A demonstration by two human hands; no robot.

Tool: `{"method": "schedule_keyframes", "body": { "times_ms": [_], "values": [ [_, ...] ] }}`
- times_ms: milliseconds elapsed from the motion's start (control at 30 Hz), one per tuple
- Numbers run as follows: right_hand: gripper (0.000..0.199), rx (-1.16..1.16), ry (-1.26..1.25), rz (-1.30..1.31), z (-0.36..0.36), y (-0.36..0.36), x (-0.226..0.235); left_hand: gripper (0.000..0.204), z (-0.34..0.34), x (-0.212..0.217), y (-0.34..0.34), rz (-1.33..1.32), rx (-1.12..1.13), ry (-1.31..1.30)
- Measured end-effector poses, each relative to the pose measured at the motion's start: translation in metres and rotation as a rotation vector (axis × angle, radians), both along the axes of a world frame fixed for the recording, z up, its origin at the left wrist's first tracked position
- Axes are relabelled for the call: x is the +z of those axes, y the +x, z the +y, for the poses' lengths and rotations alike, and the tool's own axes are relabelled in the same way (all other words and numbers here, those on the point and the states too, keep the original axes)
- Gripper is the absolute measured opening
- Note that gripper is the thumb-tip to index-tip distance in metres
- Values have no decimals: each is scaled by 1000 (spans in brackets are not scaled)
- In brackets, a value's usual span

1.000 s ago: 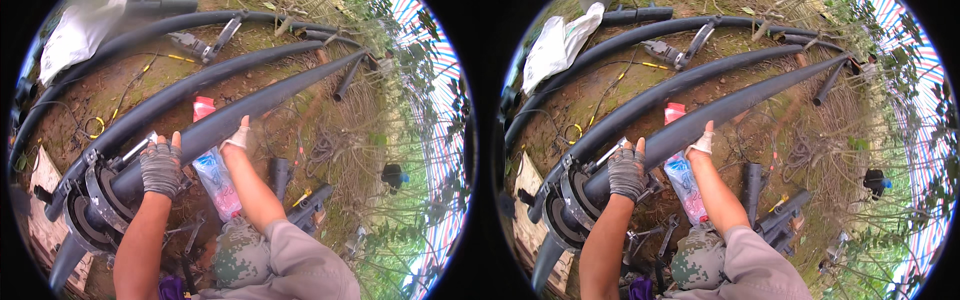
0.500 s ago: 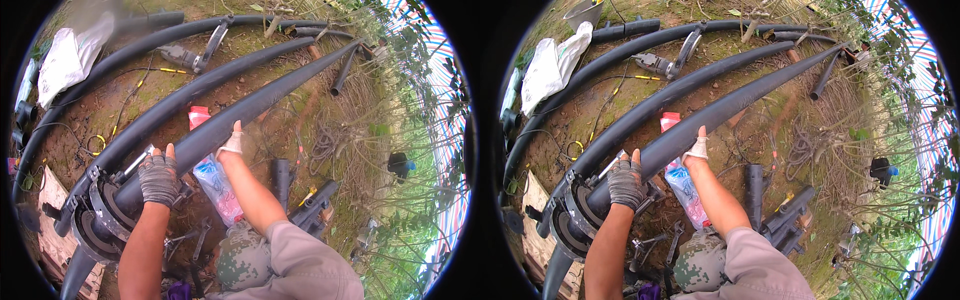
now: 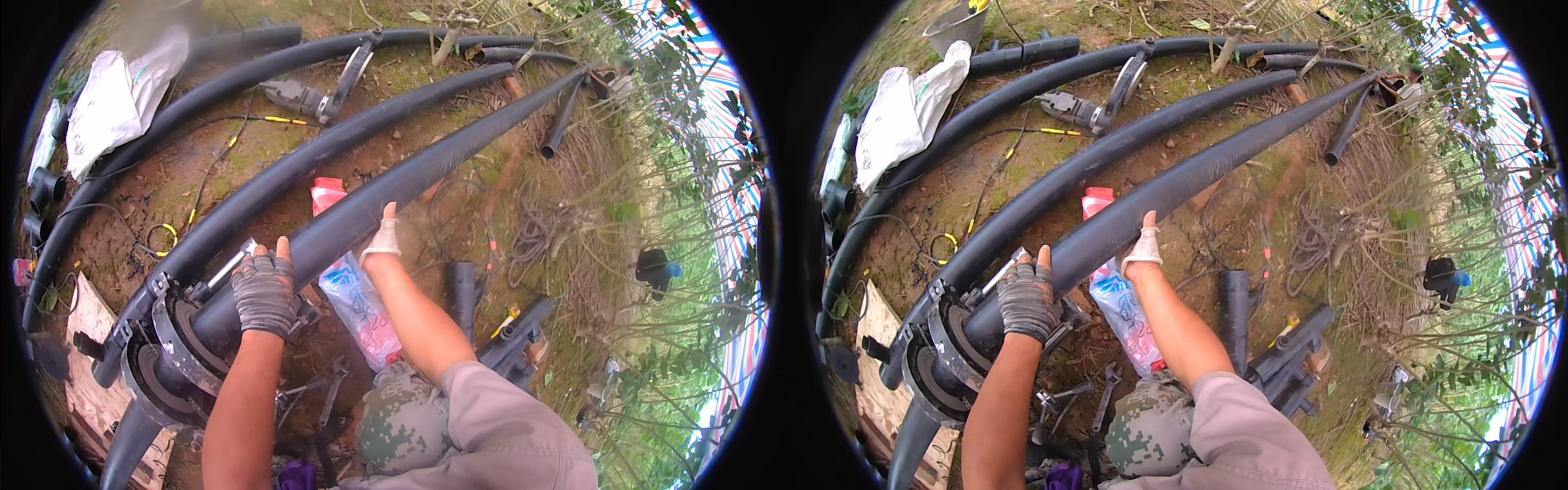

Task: The person assembles black pipes using a metal clamping tool and a wrench. They position the pipes, tighten the clamps, and adjust the assembly with assistance from another worker.

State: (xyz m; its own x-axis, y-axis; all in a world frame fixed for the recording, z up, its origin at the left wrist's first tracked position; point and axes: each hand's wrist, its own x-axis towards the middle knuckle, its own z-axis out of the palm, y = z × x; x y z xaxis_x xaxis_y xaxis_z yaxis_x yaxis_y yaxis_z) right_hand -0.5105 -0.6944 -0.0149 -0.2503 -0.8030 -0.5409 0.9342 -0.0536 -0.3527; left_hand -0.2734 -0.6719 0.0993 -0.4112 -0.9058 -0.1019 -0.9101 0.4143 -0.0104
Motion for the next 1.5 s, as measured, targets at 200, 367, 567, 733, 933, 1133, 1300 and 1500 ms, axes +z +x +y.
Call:
{"method": "schedule_keyframes", "body": {
  "times_ms": [200,367,567,733,933,1133,1300,1500],
  "values": [
    [86,5,-5,114,10,-3,18,85,-1,0,-7,-17,22,73],
    [89,50,-61,59,8,-7,3,82,-4,-4,-10,14,-2,54],
    [78,20,-21,175,3,0,7,70,-7,7,3,135,9,-2],
    [69,5,170,171,1,-3,25,62,-21,29,15,205,28,280],
    [78,-20,236,362,-4,3,35,46,-19,29,11,265,88,285],
    [94,-11,96,256,7,-4,14,37,-23,26,3,266,89,304],
    [88,-30,127,234,-2,4,24,38,-26,22,5,292,106,316],
    [76,-41,249,309,-1,17,52,67,-31,37,17,248,28,455]
  ]
}}
